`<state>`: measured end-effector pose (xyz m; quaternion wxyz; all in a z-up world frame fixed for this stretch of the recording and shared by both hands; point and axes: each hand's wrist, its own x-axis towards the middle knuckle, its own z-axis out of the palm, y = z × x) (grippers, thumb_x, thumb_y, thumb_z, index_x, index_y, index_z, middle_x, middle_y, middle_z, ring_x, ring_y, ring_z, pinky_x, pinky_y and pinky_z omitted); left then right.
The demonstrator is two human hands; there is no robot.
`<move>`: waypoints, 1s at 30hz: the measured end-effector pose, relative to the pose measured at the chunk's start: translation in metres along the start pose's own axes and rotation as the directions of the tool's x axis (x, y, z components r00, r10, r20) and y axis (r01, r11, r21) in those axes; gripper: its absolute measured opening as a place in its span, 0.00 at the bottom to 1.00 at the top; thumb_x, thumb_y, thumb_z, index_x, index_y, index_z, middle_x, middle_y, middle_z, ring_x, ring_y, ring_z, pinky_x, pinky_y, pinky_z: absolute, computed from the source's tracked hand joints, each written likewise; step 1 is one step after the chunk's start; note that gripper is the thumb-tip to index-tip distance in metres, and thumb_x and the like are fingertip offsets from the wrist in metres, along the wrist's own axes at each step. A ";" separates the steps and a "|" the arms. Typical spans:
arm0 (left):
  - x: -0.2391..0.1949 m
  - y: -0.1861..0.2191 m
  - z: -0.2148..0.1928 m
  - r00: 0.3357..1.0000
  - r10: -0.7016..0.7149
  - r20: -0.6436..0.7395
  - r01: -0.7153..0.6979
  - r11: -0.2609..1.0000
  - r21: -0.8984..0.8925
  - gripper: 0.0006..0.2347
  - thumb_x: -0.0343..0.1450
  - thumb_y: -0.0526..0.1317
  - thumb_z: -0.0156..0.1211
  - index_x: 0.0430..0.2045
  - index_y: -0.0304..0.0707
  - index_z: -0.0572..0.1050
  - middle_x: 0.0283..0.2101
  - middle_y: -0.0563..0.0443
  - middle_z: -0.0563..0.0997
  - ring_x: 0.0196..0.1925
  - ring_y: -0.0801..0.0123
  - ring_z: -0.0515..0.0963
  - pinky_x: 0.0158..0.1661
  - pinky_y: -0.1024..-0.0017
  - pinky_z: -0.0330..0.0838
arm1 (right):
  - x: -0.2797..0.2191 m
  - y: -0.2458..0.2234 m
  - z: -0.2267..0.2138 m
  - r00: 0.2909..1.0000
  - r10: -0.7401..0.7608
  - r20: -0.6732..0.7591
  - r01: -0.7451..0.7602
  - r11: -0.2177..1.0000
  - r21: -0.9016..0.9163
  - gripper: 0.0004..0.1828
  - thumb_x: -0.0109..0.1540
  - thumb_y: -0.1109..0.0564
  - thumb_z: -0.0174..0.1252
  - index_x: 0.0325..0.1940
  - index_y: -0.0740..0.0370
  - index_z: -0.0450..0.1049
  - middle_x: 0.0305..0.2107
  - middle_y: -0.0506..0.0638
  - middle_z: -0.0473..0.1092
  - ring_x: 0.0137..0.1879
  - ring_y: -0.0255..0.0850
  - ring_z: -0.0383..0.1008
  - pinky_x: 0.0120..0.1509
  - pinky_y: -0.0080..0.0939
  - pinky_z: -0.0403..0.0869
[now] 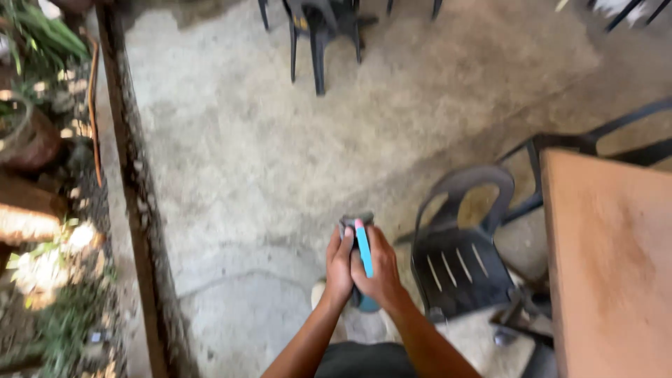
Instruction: Cleaning and wiping down outdoor bar tables using a spray bottle and a rag.
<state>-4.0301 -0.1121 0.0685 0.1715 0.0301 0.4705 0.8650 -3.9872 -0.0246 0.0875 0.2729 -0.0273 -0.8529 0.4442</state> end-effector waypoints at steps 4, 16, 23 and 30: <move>0.076 0.024 -0.027 0.999 -0.031 0.032 0.030 0.999 0.030 0.12 0.78 0.41 0.47 0.49 0.33 0.74 0.42 0.51 0.80 0.43 0.73 0.77 0.45 0.73 0.73 | 0.068 0.000 0.043 0.998 0.044 -0.042 -0.044 0.999 0.007 0.22 0.55 0.63 0.52 0.53 0.66 0.70 0.38 0.65 0.71 0.45 0.65 0.74 0.47 0.57 0.74; 0.273 0.021 0.021 0.961 -0.190 0.200 0.167 0.978 0.125 0.10 0.78 0.39 0.47 0.43 0.33 0.75 0.38 0.53 0.78 0.40 0.74 0.74 0.41 0.72 0.71 | 0.218 0.093 0.060 0.939 0.233 -0.255 -0.245 0.969 -0.016 0.18 0.54 0.65 0.53 0.48 0.65 0.70 0.34 0.64 0.72 0.40 0.63 0.75 0.44 0.56 0.74; 0.411 -0.065 0.126 0.850 -0.292 0.439 0.254 0.956 0.144 0.09 0.79 0.40 0.48 0.41 0.36 0.76 0.36 0.56 0.77 0.39 0.77 0.74 0.41 0.75 0.71 | 0.319 0.195 -0.010 0.805 0.234 -0.546 -0.331 0.940 -0.085 0.15 0.56 0.64 0.54 0.47 0.66 0.71 0.35 0.64 0.72 0.40 0.63 0.75 0.44 0.56 0.74; 0.497 -0.127 0.261 0.594 -0.459 0.661 0.465 0.866 0.184 0.09 0.79 0.41 0.49 0.40 0.37 0.76 0.35 0.57 0.77 0.38 0.77 0.73 0.40 0.76 0.70 | 0.386 0.276 -0.107 0.632 0.229 -0.741 -0.545 0.811 -0.214 0.10 0.58 0.64 0.54 0.43 0.67 0.70 0.34 0.66 0.72 0.41 0.66 0.74 0.46 0.58 0.72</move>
